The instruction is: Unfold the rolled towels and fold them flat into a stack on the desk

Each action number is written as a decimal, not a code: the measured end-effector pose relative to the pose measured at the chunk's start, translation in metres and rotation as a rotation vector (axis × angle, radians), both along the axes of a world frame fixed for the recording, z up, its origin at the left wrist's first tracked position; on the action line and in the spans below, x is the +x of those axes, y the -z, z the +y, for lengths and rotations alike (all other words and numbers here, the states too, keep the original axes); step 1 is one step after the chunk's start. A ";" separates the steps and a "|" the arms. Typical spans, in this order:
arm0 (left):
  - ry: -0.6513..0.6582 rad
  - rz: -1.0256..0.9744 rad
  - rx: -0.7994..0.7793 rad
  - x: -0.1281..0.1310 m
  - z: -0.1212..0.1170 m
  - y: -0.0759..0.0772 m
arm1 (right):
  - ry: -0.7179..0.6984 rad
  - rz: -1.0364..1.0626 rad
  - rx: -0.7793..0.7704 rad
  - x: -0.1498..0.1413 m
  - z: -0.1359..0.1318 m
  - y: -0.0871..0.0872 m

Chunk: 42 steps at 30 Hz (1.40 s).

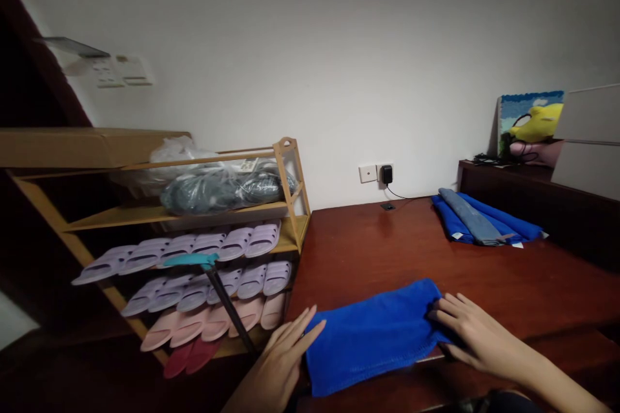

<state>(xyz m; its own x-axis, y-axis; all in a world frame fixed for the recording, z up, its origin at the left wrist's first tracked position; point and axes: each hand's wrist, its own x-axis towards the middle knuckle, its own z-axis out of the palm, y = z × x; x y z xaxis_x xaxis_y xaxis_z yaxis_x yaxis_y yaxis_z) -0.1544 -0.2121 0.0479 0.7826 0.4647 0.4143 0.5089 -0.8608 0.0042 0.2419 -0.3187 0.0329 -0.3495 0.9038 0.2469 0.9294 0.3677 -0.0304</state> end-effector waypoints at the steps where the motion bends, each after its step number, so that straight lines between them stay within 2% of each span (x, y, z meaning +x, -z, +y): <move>1: -0.004 0.008 0.028 0.000 -0.007 -0.001 | -0.005 0.007 0.010 0.002 -0.003 0.003; 4: 0.010 0.068 0.040 0.012 -0.025 0.001 | -0.014 0.023 0.058 0.007 -0.008 0.013; 6: 0.038 0.137 0.018 0.023 -0.031 0.008 | -0.020 0.026 0.099 0.008 -0.010 0.021; 10: 0.047 0.138 0.060 0.034 -0.029 0.025 | -0.016 -0.001 0.155 0.009 -0.018 0.039; 14: 0.144 0.083 0.067 0.026 -0.023 0.024 | -0.032 -0.065 0.151 0.015 -0.030 0.050; 19: 0.234 0.080 0.092 0.017 -0.016 0.018 | -0.011 -0.055 0.127 0.019 -0.034 0.043; 25: 0.168 -0.018 0.044 0.017 -0.010 0.019 | -0.036 -0.017 0.155 0.021 -0.032 0.030; 29: 0.187 -0.060 0.034 0.018 -0.005 0.007 | -0.044 0.097 0.234 0.019 -0.027 0.022; 33: 0.199 -0.205 -0.051 0.027 0.008 -0.016 | -0.075 0.219 0.349 0.024 -0.001 0.006; 36: 0.064 -0.324 -0.228 0.041 0.030 -0.034 | -0.043 0.255 0.393 0.032 0.038 -0.014; 39: -0.051 -0.419 -0.463 0.058 0.064 -0.043 | 0.100 0.219 0.259 0.035 0.087 -0.033; 42: -0.115 -0.392 -0.557 0.069 0.099 -0.036 | 0.214 0.136 0.135 0.031 0.132 -0.041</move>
<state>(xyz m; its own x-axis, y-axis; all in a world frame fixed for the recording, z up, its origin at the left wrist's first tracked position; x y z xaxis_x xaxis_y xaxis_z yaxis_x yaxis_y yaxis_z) -0.0850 -0.1127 0.0843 0.5566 0.7614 0.3324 0.4673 -0.6177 0.6325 0.2728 -0.1871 0.0735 -0.1097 0.9095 0.4010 0.9772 0.1725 -0.1240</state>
